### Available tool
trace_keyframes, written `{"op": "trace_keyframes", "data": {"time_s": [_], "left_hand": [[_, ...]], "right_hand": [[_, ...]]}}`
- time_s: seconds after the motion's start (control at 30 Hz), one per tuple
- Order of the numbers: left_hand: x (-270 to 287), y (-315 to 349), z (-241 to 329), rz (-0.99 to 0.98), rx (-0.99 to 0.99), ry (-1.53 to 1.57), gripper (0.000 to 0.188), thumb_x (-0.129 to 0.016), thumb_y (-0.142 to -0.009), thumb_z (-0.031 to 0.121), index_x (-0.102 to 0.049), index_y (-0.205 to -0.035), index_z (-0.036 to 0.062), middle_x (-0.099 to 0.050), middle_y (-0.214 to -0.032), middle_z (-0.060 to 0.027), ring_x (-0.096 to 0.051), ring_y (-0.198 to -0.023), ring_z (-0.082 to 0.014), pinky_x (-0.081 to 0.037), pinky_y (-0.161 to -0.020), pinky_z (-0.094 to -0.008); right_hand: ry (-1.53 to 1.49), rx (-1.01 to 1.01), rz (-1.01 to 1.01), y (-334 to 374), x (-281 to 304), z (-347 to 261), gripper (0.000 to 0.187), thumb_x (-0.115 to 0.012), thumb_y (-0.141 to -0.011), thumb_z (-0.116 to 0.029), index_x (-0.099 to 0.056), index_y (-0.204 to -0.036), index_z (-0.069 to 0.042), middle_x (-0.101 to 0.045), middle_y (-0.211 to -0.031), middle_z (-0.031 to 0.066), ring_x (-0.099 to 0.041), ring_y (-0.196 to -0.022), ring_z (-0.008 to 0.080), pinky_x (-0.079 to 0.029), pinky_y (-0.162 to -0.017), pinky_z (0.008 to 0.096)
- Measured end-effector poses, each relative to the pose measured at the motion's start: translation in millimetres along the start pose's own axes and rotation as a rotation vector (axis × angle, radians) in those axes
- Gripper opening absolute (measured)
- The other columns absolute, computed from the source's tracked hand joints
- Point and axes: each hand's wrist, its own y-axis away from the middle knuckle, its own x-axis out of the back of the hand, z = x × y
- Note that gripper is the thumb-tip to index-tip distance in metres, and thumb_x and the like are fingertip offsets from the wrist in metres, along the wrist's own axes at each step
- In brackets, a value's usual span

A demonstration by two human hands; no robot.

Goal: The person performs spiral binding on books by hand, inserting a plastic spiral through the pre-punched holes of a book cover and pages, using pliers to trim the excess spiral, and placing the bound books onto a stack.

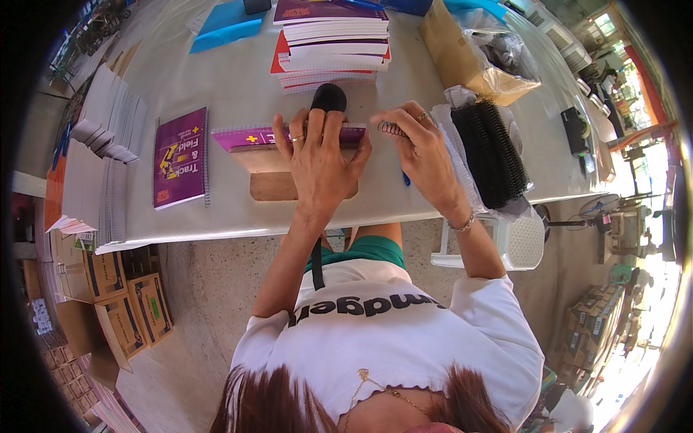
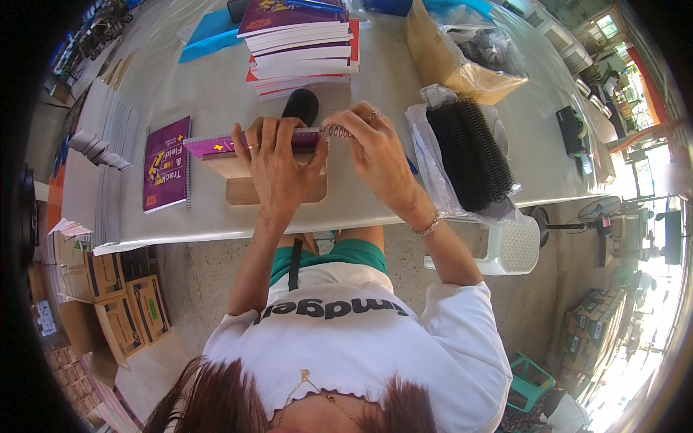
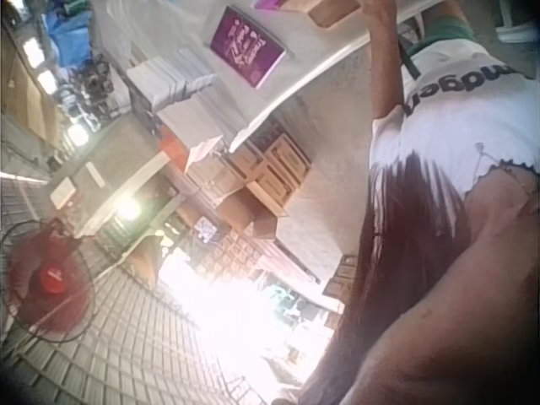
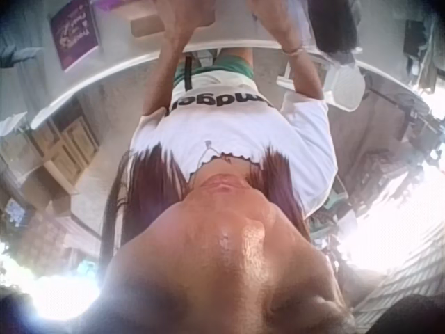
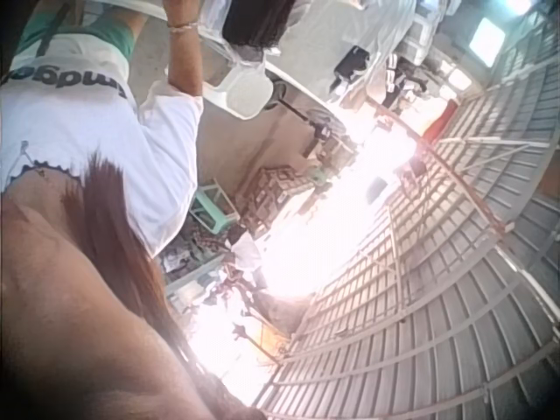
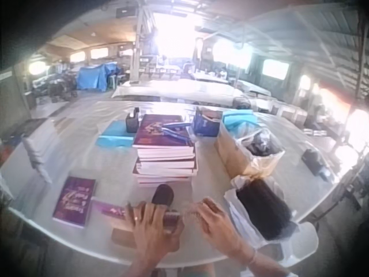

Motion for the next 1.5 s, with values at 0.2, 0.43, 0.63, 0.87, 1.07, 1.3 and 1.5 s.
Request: {"op": "trace_keyframes", "data": {"time_s": [0.2, 0.43, 0.63, 0.87, 1.07, 1.3, 1.5], "left_hand": [[1, 2, 1, -0.007, 0.006, -0.001, 0.031, -0.073, -0.071, 0.033, -0.059, -0.089, 0.0124, -0.051, -0.096, -0.0039, -0.045, -0.108, -0.0249, -0.018, -0.108, -0.0545], [-2, 7, 0, 0.014, 0.009, -0.013, 0.032, -0.073, -0.070, 0.034, -0.060, -0.090, 0.0127, -0.052, -0.095, -0.0039, -0.046, -0.109, -0.0253, -0.017, -0.109, -0.0552], [-4, 10, -2, 0.016, 0.010, -0.009, 0.037, -0.074, -0.068, 0.036, -0.059, -0.093, 0.0135, -0.053, -0.098, -0.0045, -0.047, -0.109, -0.0270, -0.016, -0.110, -0.0557], [-2, 13, -3, 0.008, 0.011, 0.004, 0.040, -0.075, -0.067, 0.037, -0.059, -0.095, 0.0135, -0.053, -0.099, -0.0047, -0.046, -0.110, -0.0273, -0.016, -0.109, -0.0563], [10, 7, 2, -0.057, 0.000, -0.036, 0.040, -0.074, -0.070, 0.036, -0.059, -0.098, 0.0117, -0.052, -0.098, -0.0058, -0.047, -0.106, -0.0283, -0.020, -0.107, -0.0557], [25, -4, -1, -0.218, -0.081, -0.100, 0.027, -0.063, -0.084, 0.028, -0.057, -0.104, 0.0118, -0.053, -0.099, -0.0059, -0.048, -0.103, -0.0274, -0.026, -0.103, -0.0514], [26, -8, -6, -0.232, -0.177, -0.048, 0.023, -0.059, -0.088, 0.021, -0.056, -0.109, 0.0119, -0.055, -0.098, -0.0055, -0.049, -0.103, -0.0249, -0.029, -0.100, -0.0465]], "right_hand": [[0.033, -0.215, -0.003, 2, 0, -10, 0.026, -0.054, -0.093, -0.014, -0.044, -0.115, -0.006, -0.061, -0.093, 0.0178, -0.059, -0.090, 0.0383, -0.044, -0.077, 0.0448], [0.139, -0.049, -0.047, 4, -7, 2, 0.018, -0.054, -0.093, -0.017, -0.047, -0.106, -0.007, -0.063, -0.089, 0.0140, -0.059, -0.085, 0.0337, -0.042, -0.077, 0.0419], [0.142, -0.033, -0.077, 4, -5, -4, 0.017, -0.057, -0.091, -0.017, -0.050, -0.104, -0.008, -0.065, -0.088, 0.0100, -0.059, -0.083, 0.0288, -0.041, -0.078, 0.0393], [0.167, -0.002, -0.071, 4, -6, -7, 0.016, -0.058, -0.089, -0.017, -0.053, -0.103, -0.010, -0.064, -0.094, 0.0064, -0.057, -0.091, 0.0277, -0.039, -0.082, 0.0388], [0.254, 0.110, -0.063, 9, -3, -1, 0.019, -0.059, -0.088, -0.018, -0.057, -0.105, -0.009, -0.061, -0.100, 0.0084, -0.055, -0.095, 0.0283, -0.039, -0.084, 0.0396], [0.195, -0.013, 0.052, 5, -13, -12, 0.018, -0.059, -0.088, -0.018, -0.055, -0.102, -0.008, -0.060, -0.098, 0.0089, -0.057, -0.096, 0.0291, -0.043, -0.083, 0.0399], [0.176, -0.032, 0.031, 5, -15, -16, 0.016, -0.060, -0.087, -0.018, -0.053, -0.096, -0.007, -0.060, -0.094, 0.0094, -0.059, -0.092, 0.0284, -0.044, -0.082, 0.0387]]}}
